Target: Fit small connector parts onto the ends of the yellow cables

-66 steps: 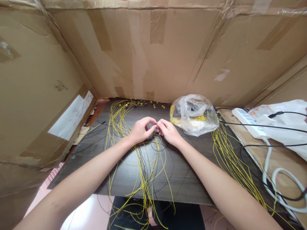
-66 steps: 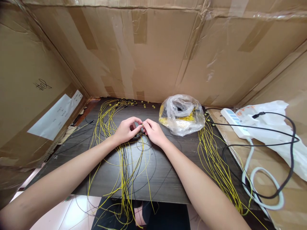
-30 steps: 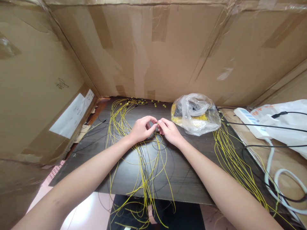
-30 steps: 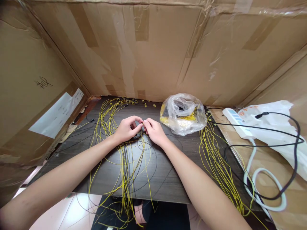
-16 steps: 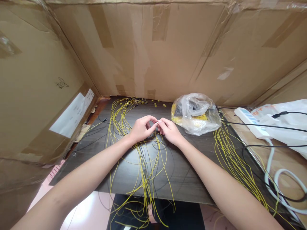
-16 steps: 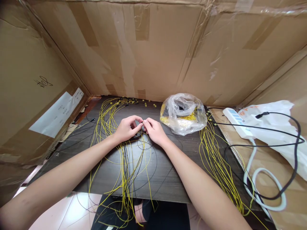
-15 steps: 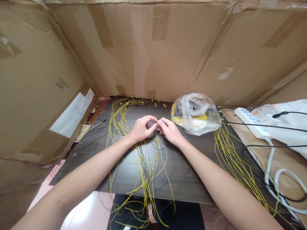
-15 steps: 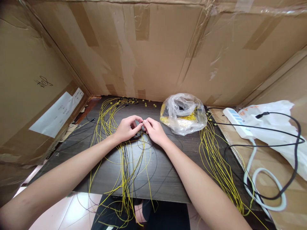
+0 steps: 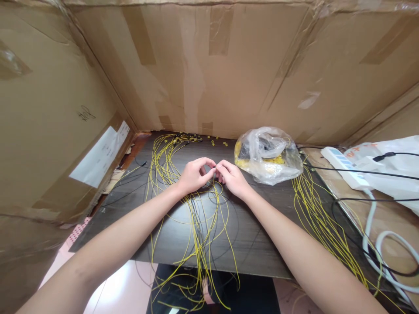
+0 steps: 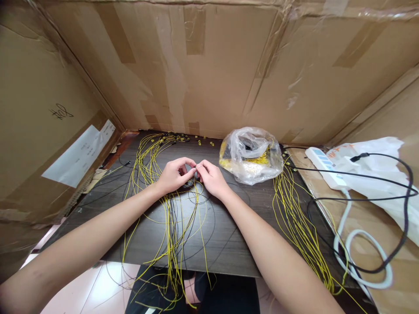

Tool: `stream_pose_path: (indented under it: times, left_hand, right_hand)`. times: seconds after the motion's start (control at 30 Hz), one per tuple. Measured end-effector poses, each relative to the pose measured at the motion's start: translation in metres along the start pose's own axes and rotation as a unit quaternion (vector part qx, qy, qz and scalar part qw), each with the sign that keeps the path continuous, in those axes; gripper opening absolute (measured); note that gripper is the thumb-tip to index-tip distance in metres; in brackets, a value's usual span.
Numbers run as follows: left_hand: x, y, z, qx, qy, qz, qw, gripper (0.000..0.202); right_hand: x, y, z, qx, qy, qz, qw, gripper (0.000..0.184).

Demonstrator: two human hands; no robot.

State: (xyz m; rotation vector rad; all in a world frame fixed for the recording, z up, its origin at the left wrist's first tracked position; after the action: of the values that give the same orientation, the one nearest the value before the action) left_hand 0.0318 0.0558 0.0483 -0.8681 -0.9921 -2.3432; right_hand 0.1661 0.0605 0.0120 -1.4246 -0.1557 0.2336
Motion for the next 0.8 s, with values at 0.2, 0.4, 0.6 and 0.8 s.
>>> stream_pose_path:
  times: [0.2,0.4,0.6,0.8]
  left_hand:
    - [-0.0019,-0.002,0.0001,0.007,-0.01,-0.006,1.0,0.011]
    - [-0.0014,-0.001,0.0002,-0.008,-0.009,0.0,1.0,0.01]
    - [-0.0015,-0.0013,0.0,-0.001,-0.002,0.003,1.0,0.012]
    - [-0.0006,-0.0022,0.0003,-0.004,0.004,0.01,1.0,0.01]
  right_hand:
    - [0.0008,0.0017,0.0005,0.0,0.001,0.001,1.0,0.031]
    - [0.0014,0.0019,0.0004,0.001,0.003,-0.014,1.0,0.038]
    - [0.0017,0.0015,-0.0004,-0.002,0.014,0.013,1.0,0.023]
    - [0.0023,-0.0003,-0.0017,-0.002,0.017,-0.005,1.0,0.019]
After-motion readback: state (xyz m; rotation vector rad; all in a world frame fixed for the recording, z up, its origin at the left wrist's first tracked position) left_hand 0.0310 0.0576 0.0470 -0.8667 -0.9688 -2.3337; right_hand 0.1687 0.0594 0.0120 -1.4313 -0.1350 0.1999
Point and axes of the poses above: each hand's wrist, its own z-axis towards the middle knuckle, its own x-axis out of the back of the hand, y = z × x, the point moved 8 cm from there along z, towards the middle knuckle, and after that the axes turned 15 degrees about z, right-handed, at the moved point
